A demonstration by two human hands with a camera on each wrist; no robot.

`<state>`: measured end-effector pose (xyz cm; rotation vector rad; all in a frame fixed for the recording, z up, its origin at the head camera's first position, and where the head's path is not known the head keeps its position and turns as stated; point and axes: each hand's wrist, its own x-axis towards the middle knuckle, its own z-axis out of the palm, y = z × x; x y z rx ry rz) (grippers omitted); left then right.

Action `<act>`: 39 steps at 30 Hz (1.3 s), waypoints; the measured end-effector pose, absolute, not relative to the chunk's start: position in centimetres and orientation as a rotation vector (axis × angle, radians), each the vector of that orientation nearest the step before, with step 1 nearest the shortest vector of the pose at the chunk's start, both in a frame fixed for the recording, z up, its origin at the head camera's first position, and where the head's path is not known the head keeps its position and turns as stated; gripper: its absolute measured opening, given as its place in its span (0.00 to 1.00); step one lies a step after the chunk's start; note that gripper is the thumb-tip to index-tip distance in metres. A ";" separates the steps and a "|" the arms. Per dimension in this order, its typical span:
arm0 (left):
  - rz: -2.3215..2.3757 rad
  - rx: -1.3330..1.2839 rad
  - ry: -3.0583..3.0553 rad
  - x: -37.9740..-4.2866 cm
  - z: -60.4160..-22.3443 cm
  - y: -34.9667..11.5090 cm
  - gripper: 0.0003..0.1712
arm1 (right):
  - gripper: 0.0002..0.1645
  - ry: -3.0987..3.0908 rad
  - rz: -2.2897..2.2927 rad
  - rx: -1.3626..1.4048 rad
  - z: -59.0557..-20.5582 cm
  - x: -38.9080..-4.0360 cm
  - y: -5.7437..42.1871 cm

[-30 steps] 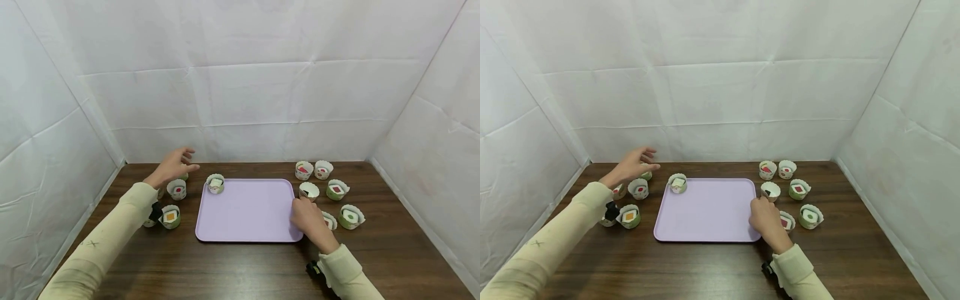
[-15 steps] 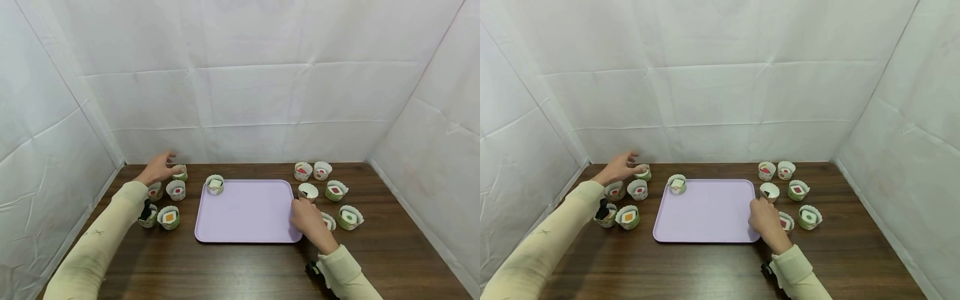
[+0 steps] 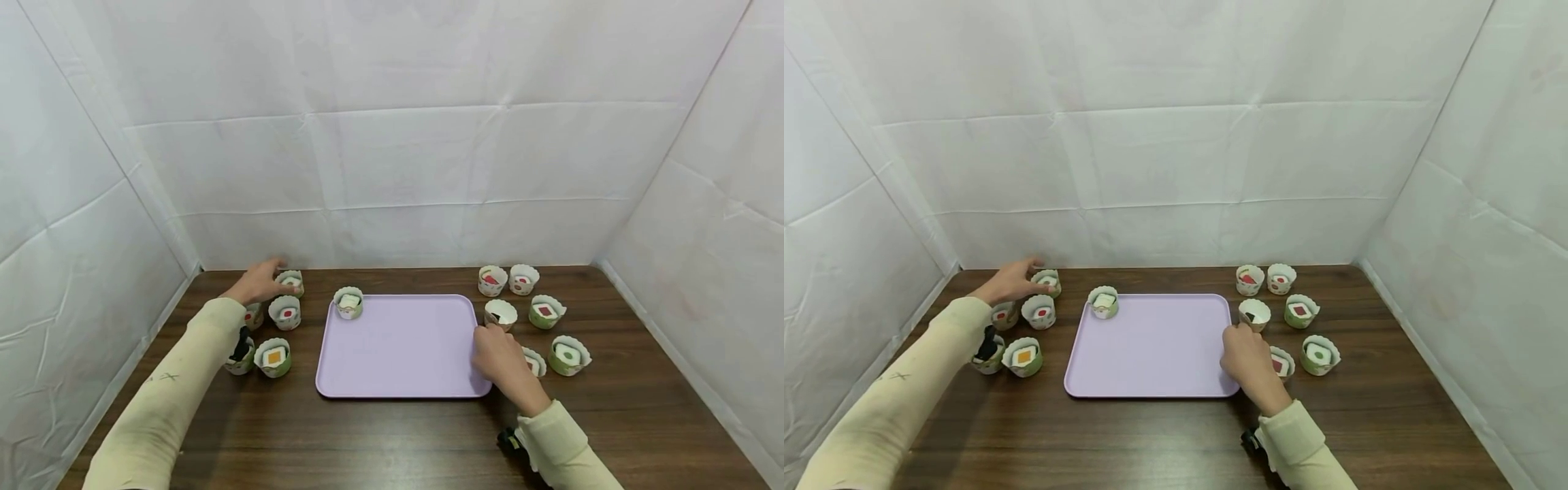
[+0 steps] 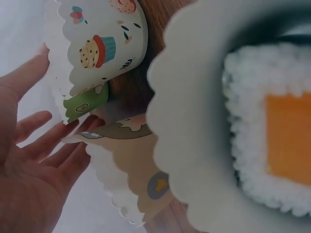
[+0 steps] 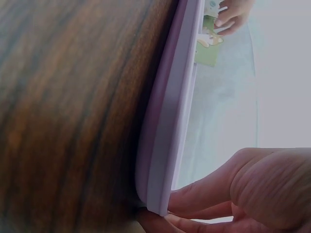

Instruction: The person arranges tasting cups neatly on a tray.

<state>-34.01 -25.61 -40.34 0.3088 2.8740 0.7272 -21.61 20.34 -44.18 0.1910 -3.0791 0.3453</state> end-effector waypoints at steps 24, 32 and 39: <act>0.676 0.301 2.856 -34.8 -40.5 -25.2 0.40 | 0.05 -3.097 0.328 0.187 -44.0 -21.7 20.2; 0.677 0.283 2.810 -34.8 -40.2 -24.8 0.40 | 0.06 -3.096 0.332 0.187 -44.1 -21.6 20.3; 0.666 0.267 2.790 -35.0 -40.1 -24.6 0.39 | 0.06 -3.093 0.326 0.188 -44.2 -21.8 20.2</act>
